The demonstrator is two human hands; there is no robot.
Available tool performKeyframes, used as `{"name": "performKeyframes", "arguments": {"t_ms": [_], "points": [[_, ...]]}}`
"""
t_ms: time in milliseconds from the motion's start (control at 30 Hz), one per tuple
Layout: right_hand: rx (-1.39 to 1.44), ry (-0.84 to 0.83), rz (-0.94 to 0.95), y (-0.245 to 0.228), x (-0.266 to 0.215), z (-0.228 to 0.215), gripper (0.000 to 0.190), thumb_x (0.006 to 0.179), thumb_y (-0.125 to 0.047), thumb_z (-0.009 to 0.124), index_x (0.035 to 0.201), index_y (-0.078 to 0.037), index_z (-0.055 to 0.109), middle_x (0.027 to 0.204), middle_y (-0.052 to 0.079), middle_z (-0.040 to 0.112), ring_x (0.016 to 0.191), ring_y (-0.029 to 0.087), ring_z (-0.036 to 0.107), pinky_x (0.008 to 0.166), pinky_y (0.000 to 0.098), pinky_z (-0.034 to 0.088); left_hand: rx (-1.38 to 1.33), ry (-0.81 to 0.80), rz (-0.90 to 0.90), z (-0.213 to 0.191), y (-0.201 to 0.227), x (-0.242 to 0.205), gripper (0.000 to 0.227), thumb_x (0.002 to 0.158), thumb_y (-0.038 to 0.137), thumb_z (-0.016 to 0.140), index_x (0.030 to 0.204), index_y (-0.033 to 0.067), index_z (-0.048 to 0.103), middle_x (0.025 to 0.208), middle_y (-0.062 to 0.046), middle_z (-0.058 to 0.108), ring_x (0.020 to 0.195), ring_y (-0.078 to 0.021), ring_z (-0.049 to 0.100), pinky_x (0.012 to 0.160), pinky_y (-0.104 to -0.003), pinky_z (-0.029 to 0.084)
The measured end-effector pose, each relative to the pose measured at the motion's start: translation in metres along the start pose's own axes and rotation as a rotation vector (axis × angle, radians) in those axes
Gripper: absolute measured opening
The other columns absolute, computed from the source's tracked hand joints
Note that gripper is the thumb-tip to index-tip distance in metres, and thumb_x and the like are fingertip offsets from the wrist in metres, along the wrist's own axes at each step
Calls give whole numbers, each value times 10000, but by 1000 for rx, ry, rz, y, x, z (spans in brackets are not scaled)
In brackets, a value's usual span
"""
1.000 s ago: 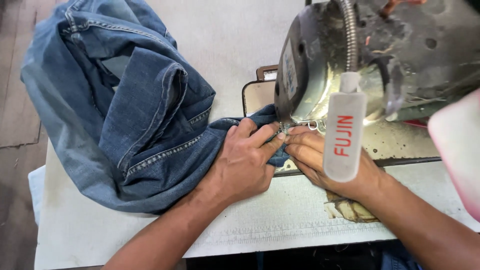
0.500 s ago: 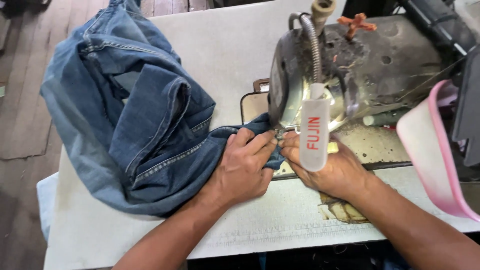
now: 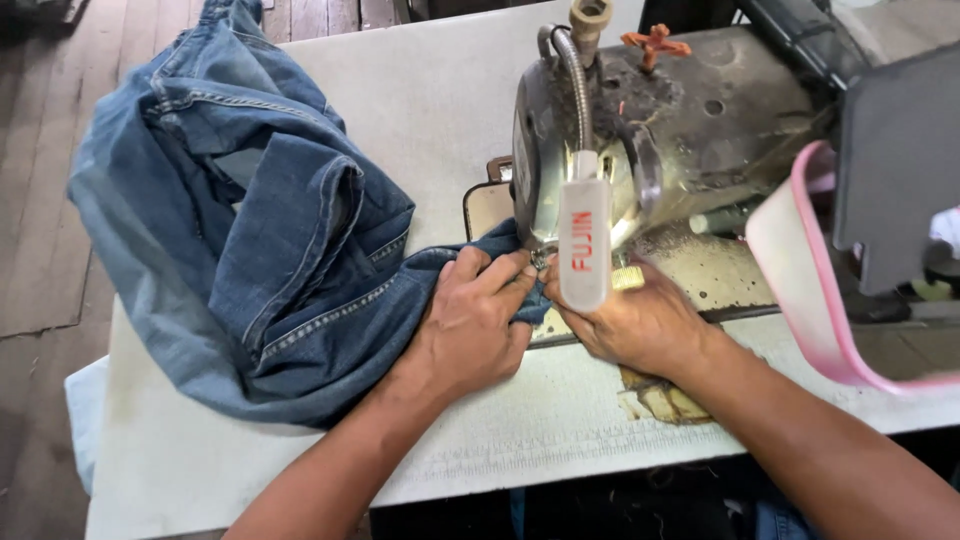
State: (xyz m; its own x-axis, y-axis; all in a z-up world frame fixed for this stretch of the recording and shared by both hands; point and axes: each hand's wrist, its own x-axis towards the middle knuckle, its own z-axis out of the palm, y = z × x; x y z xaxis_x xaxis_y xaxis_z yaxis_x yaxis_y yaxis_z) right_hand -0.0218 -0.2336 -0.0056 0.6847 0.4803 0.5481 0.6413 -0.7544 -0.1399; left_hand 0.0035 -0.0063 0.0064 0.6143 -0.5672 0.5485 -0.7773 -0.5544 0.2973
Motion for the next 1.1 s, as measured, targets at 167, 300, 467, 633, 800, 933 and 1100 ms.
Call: {"name": "performKeyframes", "arguments": {"t_ms": [167, 300, 467, 633, 800, 933, 1100], "points": [[92, 81, 22, 6, -10, 9, 276, 855, -254, 708, 1116, -311, 775, 833, 69, 752, 818, 307, 736, 773, 470, 590, 77, 150, 138, -35, 24, -11, 270, 871, 234, 645, 1102, 116, 720, 1127, -69, 627, 963, -303, 575, 812, -400, 447], [52, -13, -69, -2, 8, -9, 278, 939, -165, 690, 1215, -152, 667, 1215, 11, 737, 702, 247, 715, 559, 366, 589, -175, 84, 153, -65, 56, -29, 84, 977, 11, 555, 968, -52, 609, 928, -197, 575, 686, -341, 517, 647, -437, 441], [241, -430, 339, 10, 5, 13, 297, 958, -346, 581, 1209, -239, 699, 1275, -9, 657, 1178, 165, 599, 887, 330, 530, 111, 69, -21, -39, 19, -37, 487, 929, 259, 660, 1281, -60, 550, 1275, -255, 528, 1130, -453, 529, 1023, -524, 430], [489, -318, 521, -16, 37, -24, 237, 940, -337, 683, 1052, -141, 755, 1054, 56, 731, 969, 223, 698, 821, 368, 615, -73, 139, -13, -49, 4, -3, 140, 857, -38, 520, 979, 14, 562, 956, -162, 565, 840, -350, 537, 748, -456, 471], [590, -173, 109, 0, 26, -1, 187, 1010, -157, 673, 1169, -69, 720, 1089, 127, 738, 966, 246, 710, 921, 366, 595, -281, -387, -328, -96, 39, 28, 182, 865, 143, 365, 951, 141, 526, 707, -101, 605, 596, -355, 561, 594, -488, 397], [646, -86, 151, -2, 17, -3, 142, 1028, -13, 717, 1161, 35, 700, 1144, 166, 710, 1060, 246, 668, 1036, 356, 538, 87, 5, 15, -82, 30, 26, 118, 828, 30, 522, 926, 96, 513, 841, -104, 612, 693, -402, 607, 568, -524, 424], [479, -14, 247, 2, 2, 3, 503, 1046, -16, 801, 683, -25, 453, 651, 42, 400, 654, 127, 340, 601, 332, 265, -334, 39, 156, -61, 40, 20, 290, 755, -146, 469, 954, 61, 422, 889, -139, 497, 779, -353, 496, 635, -464, 360]]}}
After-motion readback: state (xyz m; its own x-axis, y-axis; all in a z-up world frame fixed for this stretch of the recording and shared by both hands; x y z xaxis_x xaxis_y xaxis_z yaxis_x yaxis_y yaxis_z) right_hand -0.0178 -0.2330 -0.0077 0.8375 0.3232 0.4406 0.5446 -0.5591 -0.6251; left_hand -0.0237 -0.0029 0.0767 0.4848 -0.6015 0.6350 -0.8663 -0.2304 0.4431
